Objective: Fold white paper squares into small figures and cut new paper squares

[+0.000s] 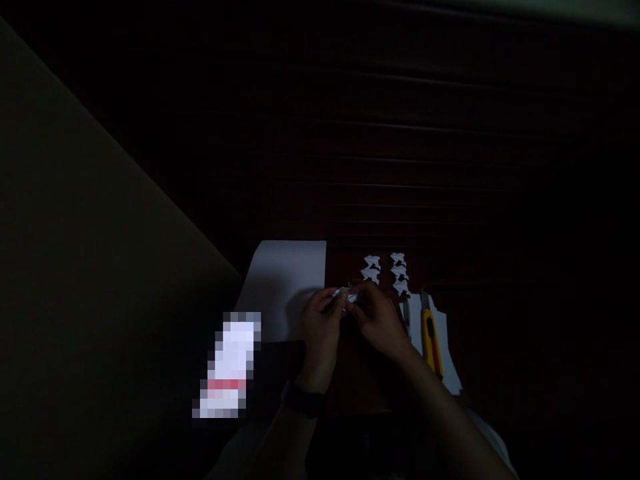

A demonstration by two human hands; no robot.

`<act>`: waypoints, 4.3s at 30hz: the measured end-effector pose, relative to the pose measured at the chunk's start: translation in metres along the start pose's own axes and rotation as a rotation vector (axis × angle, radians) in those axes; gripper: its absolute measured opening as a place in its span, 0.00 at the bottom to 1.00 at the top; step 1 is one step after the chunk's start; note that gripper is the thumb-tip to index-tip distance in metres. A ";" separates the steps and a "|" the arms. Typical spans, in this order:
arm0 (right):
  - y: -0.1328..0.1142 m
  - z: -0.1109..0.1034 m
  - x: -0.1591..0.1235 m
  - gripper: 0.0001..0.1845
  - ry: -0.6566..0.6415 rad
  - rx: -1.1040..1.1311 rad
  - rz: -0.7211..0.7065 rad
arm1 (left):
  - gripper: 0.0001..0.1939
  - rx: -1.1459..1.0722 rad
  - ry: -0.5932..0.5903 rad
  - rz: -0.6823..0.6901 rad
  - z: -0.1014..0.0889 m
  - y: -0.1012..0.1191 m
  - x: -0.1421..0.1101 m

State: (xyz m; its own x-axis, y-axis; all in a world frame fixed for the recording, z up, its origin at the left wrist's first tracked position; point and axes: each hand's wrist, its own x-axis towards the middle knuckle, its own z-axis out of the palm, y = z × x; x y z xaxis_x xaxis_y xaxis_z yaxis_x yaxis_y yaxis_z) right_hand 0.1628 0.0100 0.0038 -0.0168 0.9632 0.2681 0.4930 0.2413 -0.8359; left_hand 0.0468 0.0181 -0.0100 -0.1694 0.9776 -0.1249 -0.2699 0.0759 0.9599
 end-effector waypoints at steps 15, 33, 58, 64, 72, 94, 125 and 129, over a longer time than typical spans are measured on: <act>0.002 -0.004 0.002 0.09 0.008 -0.003 0.029 | 0.17 -0.056 -0.037 -0.081 0.000 0.002 -0.002; 0.010 -0.003 0.001 0.10 0.034 0.183 0.147 | 0.17 -0.094 0.000 -0.066 -0.001 -0.003 0.003; 0.003 -0.013 0.004 0.12 -0.053 0.211 0.027 | 0.14 -0.226 -0.199 -0.247 -0.009 0.006 0.001; 0.006 -0.013 0.004 0.11 -0.045 0.111 0.030 | 0.14 -0.233 -0.222 -0.264 -0.008 0.008 0.000; 0.007 -0.013 0.003 0.10 -0.100 0.045 -0.033 | 0.11 -0.312 -0.273 -0.312 -0.009 0.007 0.001; -0.001 -0.022 -0.008 0.25 -0.319 -0.397 -0.219 | 0.12 -0.238 -0.140 -0.258 -0.014 0.004 0.007; -0.004 -0.009 -0.003 0.15 -0.002 0.020 -0.044 | 0.16 0.083 0.050 0.076 -0.003 0.012 0.001; -0.004 -0.008 -0.002 0.14 0.038 0.048 -0.023 | 0.16 -0.198 -0.094 -0.083 -0.002 0.016 -0.004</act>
State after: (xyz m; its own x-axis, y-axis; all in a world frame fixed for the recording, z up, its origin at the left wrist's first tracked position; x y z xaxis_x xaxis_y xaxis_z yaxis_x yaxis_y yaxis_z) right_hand 0.1679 0.0060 0.0106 0.0055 0.9524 0.3047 0.4501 0.2697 -0.8513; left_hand 0.0415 0.0153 0.0049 -0.0524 0.9843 -0.1683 -0.4611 0.1256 0.8784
